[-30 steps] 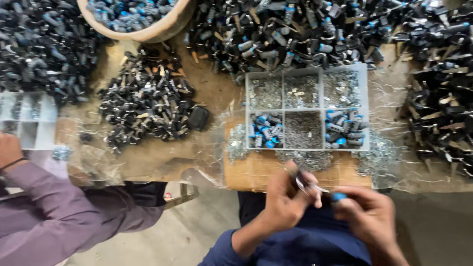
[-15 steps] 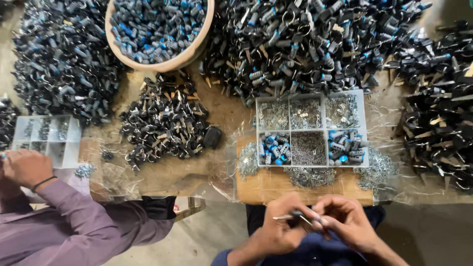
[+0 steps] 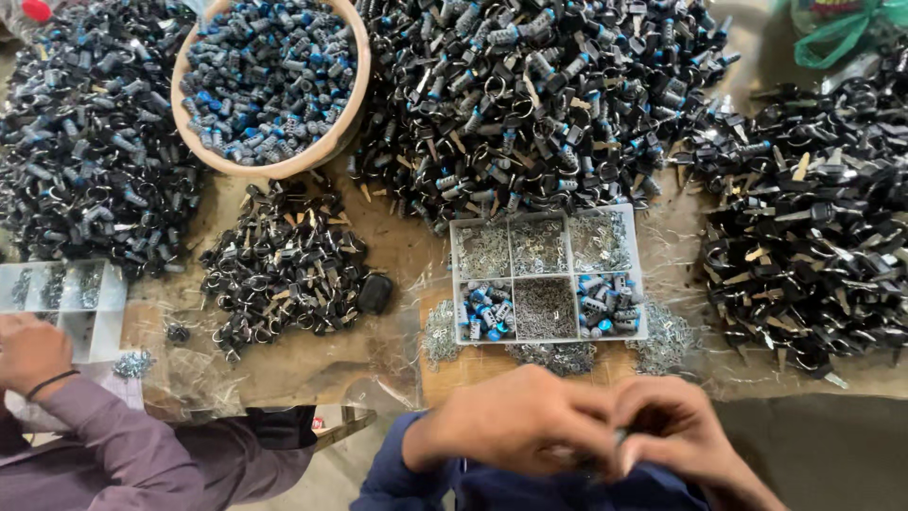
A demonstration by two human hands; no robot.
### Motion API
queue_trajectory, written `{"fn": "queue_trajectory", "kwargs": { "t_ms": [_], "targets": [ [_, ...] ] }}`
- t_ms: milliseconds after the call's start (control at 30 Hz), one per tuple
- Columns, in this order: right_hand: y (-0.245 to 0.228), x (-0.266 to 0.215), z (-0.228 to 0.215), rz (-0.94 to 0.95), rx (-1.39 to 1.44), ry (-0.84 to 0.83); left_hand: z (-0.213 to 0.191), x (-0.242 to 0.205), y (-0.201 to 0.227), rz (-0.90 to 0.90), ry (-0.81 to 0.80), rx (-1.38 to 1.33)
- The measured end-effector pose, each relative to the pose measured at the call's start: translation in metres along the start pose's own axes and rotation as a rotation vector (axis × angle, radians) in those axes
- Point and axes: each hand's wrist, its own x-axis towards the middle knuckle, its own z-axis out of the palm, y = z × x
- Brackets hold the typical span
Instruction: The person assembles small cylindrical key components by inserting metal pins into gray bodies with blue caps. They repeatedly pick components from a bowl and a compartmentalized tray, insert pins by hand, and place the assembled units into a tray. Another person works nearby at the same table.
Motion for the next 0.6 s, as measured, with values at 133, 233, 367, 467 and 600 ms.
{"fn": "queue_trajectory", "kwargs": {
  "t_ms": [133, 233, 367, 467, 600],
  "targets": [
    [-0.011, 0.042, -0.005, -0.106, -0.848, -0.026, -0.025, -0.016, -0.010, -0.008, 0.334, -0.039],
    [-0.017, 0.063, -0.010, -0.132, -1.209, 0.104, -0.015, -0.024, -0.027, -0.340, 1.194, 0.704],
    [-0.014, 0.084, -0.012, -0.099, -1.501, 0.035, 0.011, -0.028, -0.047, -0.447, 0.807, 0.836],
    [-0.009, 0.091, -0.010, 0.035, -1.578, -0.042, 0.028, -0.020, -0.066, -0.669, 0.591, 0.933],
    [-0.007, 0.095, -0.007, 0.016, -1.529, -0.003, 0.040, -0.017, -0.089, -0.727, 0.554, 0.974]
  ]
}}
